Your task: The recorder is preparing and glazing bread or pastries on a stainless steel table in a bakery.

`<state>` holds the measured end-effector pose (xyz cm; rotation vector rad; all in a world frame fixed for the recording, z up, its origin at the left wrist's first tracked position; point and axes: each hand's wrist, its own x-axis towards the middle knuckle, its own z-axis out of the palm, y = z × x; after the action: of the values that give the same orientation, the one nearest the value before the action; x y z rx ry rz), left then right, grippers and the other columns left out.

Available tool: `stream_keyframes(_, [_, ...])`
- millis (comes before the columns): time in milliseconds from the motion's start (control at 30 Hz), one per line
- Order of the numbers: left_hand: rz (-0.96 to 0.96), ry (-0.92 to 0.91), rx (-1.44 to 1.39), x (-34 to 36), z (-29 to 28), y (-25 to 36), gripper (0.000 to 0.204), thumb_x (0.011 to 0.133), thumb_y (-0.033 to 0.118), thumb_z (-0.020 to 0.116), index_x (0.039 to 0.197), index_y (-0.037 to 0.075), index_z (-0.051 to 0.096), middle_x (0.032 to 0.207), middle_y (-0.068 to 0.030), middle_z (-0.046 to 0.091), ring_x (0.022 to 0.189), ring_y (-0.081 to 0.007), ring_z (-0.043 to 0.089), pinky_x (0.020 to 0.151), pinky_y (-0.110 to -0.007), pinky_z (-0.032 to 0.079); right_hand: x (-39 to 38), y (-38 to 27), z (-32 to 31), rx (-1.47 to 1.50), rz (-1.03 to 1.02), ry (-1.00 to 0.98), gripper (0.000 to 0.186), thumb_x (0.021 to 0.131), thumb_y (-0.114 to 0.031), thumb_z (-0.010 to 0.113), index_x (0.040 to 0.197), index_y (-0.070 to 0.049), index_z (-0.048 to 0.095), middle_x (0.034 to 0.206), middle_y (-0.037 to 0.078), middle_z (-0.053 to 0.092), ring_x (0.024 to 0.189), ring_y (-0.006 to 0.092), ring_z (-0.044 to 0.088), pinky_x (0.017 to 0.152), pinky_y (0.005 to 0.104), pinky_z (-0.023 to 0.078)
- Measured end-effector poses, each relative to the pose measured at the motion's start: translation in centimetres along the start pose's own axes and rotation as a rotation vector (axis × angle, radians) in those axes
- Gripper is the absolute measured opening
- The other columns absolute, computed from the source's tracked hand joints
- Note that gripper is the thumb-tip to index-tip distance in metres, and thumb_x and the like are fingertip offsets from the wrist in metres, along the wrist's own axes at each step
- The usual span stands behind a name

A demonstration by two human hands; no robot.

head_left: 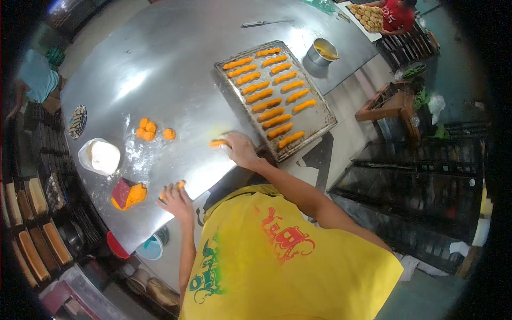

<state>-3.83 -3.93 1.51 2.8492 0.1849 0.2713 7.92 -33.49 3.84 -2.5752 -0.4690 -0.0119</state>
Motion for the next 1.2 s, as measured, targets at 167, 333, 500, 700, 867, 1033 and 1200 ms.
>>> stream_keyframes(167, [-0.311,0.118,-0.439,4.8,0.6,8.7,0.034,0.104,0.025,0.056,0.120,-0.003,0.066,0.114,-0.0180,0.070,0.105,-0.0336,0.066,0.102,-0.044,0.045,-1.3,6.9,-9.4,1.414,0.697,-0.051,0.027,0.103,-0.015,0.056,0.123,0.000,0.065,0.102,0.002,0.067,0.102,0.0112,0.062,0.093,0.0278,0.049])
stream_keyframes(333, [-0.058,-0.163,-0.820,7.8,0.6,28.7,0.031,0.101,0.026,0.064,0.118,-0.001,0.067,0.111,-0.0160,0.070,0.100,-0.0250,0.067,0.088,-0.038,0.053,-4.9,17.8,-19.1,0.784,0.321,0.159,0.027,0.103,-0.019,0.056,0.121,-0.005,0.069,0.108,0.007,0.072,0.097,0.0203,0.067,0.087,0.0325,0.054])
stream_keyframes(500, [0.515,-0.398,-0.582,6.8,4.4,46.3,0.030,0.094,0.019,0.066,0.121,0.005,0.067,0.107,-0.0150,0.065,0.100,-0.0350,0.063,0.088,-0.044,0.050,-6.8,26.8,-24.4,0.215,0.093,-0.231,0.032,0.099,-0.024,0.058,0.119,-0.003,0.070,0.120,0.021,0.069,0.113,0.0377,0.065,0.101,0.0458,0.048])
stream_keyframes(700, [0.763,-0.354,-0.256,3.9,9.9,50.1,0.041,0.088,0.012,0.066,0.129,0.006,0.062,0.121,-0.0110,0.060,0.112,-0.0314,0.057,0.092,-0.044,0.046,-7.8,29.5,-27.7,0.505,0.253,0.008,0.026,0.098,-0.017,0.059,0.114,0.000,0.069,0.113,0.022,0.071,0.106,0.0384,0.066,0.094,0.0440,0.051])
stream_keyframes(867, [0.615,-0.310,-0.375,2.6,7.7,50.0,0.048,0.085,0.010,0.070,0.131,0.005,0.058,0.127,-0.0158,0.057,0.118,-0.0357,0.054,0.100,-0.046,0.044,-9.4,30.8,-25.4,0.394,0.200,0.083,0.023,0.097,-0.016,0.062,0.114,-0.001,0.069,0.112,0.020,0.070,0.107,0.0383,0.066,0.095,0.0438,0.050])
stream_keyframes(1033, [0.459,-0.171,-0.457,-0.2,4.5,47.0,0.047,0.087,0.013,0.070,0.132,0.005,0.057,0.131,-0.0181,0.055,0.122,-0.0383,0.052,0.106,-0.049,0.041,-6.9,24.8,-24.6,0.395,0.067,-0.049,0.024,0.097,-0.017,0.063,0.115,-0.004,0.069,0.115,0.018,0.070,0.109,0.0379,0.065,0.098,0.0446,0.050])
stream_keyframes(1200, [0.039,0.077,-0.493,-8.3,0.1,40.3,0.044,0.092,0.016,0.066,0.135,0.011,0.059,0.134,-0.0165,0.055,0.127,-0.0385,0.051,0.108,-0.049,0.041,-6.2,19.1,-19.7,0.311,-0.370,-0.168,0.027,0.098,-0.020,0.061,0.120,-0.007,0.068,0.121,0.016,0.068,0.118,0.0369,0.061,0.104,0.0464,0.046])
